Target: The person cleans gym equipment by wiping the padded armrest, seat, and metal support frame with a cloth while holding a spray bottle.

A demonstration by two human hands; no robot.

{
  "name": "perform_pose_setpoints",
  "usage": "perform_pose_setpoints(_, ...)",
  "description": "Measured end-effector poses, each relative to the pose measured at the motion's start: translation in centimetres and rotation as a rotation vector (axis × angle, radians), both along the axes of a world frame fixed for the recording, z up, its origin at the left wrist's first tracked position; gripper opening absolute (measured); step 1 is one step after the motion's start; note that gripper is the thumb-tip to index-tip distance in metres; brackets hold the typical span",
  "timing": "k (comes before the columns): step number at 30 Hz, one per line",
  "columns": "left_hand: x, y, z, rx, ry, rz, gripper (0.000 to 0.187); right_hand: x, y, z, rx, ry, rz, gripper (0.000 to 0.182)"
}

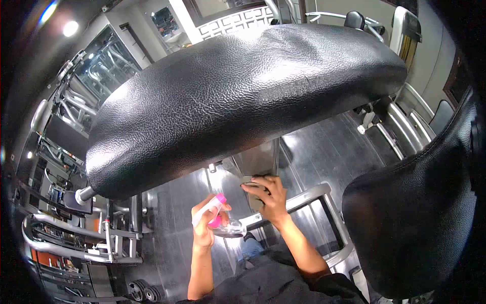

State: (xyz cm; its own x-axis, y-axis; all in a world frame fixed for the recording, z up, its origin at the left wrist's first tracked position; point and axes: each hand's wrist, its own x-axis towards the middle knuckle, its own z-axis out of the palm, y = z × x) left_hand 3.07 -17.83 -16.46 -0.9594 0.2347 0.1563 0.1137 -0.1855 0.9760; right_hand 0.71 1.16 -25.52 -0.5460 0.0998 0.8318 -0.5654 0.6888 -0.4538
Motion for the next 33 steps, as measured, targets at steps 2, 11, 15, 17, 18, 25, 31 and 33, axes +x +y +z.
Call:
perform_pose_setpoints(2, 0.0, 0.0, -0.3, 0.004, -0.001, -0.005, 0.043, -0.7, 0.0, 0.0, 0.007, 0.02, 0.007, 0.048)
perform_pose_setpoints(11, -0.5, -0.1, -0.6, 0.006, -0.027, 0.037, 0.044, -0.6, 0.0, 5.8, 0.044, 0.081, -0.054, 0.049)
perform_pose_setpoints(15, -0.5, -0.3, -0.8, 0.013, -0.066, 0.058, 0.044, 0.7, 1.1, -5.3, 0.141, -0.149, 0.038, 0.049)
perform_pose_setpoints(17, -0.7, 0.0, -0.9, 0.007, -0.074, 0.063, 0.044, 0.9, 1.6, -7.1, 0.019, -0.222, 0.076, 0.049)
perform_pose_setpoints(18, -0.8, 0.1, -0.9, -0.016, -0.095, 0.076, 0.044, 0.7, 1.7, -6.2, 0.019, -0.226, 0.075, 0.049)
perform_pose_setpoints(25, -0.9, 0.7, -1.4, -0.005, -0.139, 0.054, 0.042, -1.9, 2.3, 3.9, -0.19, 0.134, -0.009, 0.056)
perform_pose_setpoints(31, -0.8, 1.2, -2.2, -0.025, -0.178, 0.045, 0.039, -0.5, 1.1, -8.3, -0.337, -0.076, -0.063, 0.034)
perform_pose_setpoints(33, -0.5, 0.8, -2.5, -0.006, -0.189, 0.058, 0.039, -0.6, 0.5, -8.3, -0.486, -0.105, -0.121, 0.037)
